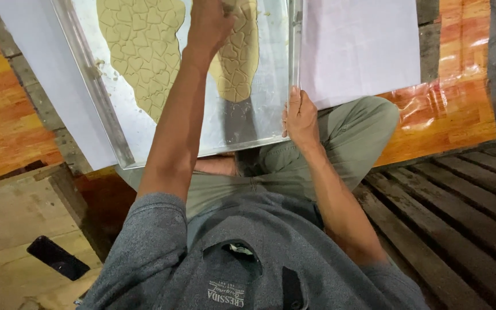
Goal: Cutting heart shapes out of dough using a metal cutter and a ruler on a baking tray.
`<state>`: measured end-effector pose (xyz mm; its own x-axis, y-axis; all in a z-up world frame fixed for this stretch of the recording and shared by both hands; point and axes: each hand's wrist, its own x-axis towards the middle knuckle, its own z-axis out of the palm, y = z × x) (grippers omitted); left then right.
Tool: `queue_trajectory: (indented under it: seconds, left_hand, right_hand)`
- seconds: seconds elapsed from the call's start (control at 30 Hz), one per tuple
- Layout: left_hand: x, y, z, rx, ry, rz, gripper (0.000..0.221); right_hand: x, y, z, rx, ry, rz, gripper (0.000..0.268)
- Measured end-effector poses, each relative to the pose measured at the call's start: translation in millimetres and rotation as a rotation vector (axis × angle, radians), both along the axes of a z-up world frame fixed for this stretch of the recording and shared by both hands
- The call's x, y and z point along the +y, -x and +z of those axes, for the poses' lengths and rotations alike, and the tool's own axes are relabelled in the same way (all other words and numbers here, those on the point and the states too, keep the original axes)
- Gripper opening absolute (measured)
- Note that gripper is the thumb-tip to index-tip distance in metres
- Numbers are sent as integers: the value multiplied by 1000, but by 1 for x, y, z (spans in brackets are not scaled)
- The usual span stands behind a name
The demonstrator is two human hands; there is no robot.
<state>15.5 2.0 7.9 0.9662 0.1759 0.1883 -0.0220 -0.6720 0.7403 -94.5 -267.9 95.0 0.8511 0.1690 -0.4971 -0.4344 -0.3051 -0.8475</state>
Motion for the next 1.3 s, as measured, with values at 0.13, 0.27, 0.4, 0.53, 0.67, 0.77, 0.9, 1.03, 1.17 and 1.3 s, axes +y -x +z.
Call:
queue_trajectory:
  seconds: [0.13, 0.27, 0.4, 0.53, 0.67, 0.77, 0.9, 1.03, 1.17, 1.3]
  left_hand:
    - [4, 7, 15, -86, -30, -122, 27]
    - [2, 13, 31, -2, 116, -88, 27]
    - [7, 12, 9, -48, 94, -67, 30]
    - [12, 7, 8, -21, 57, -77, 31]
    - [23, 1, -5, 28, 7, -130, 22]
    - [28, 1, -9, 95, -42, -142, 19]
    - [27, -5, -13, 65, -76, -176, 22]
    - [27, -6, -11, 155, -17, -170, 20]
    - [26, -5, -8, 79, -32, -186, 18]
    - [25, -4, 5, 192, 134, -168, 34]
  right_hand:
    - [0, 1, 4, 31, -10, -16, 46]
    - [0, 1, 1, 12, -2, -16, 46]
    - [0, 1, 0, 6, -4, -3, 45]
    - [1, 1, 4, 10, 15, -2, 46]
    - [1, 1, 0, 5, 17, 5, 44]
    - [1, 2, -2, -17, 32, 13, 43]
    - [2, 1, 2, -13, 41, 28, 42]
    - [2, 0, -2, 8, 56, 45, 41]
    - [3, 1, -3, -9, 84, 49, 43]
    - [6, 1, -2, -58, 94, 56, 41]
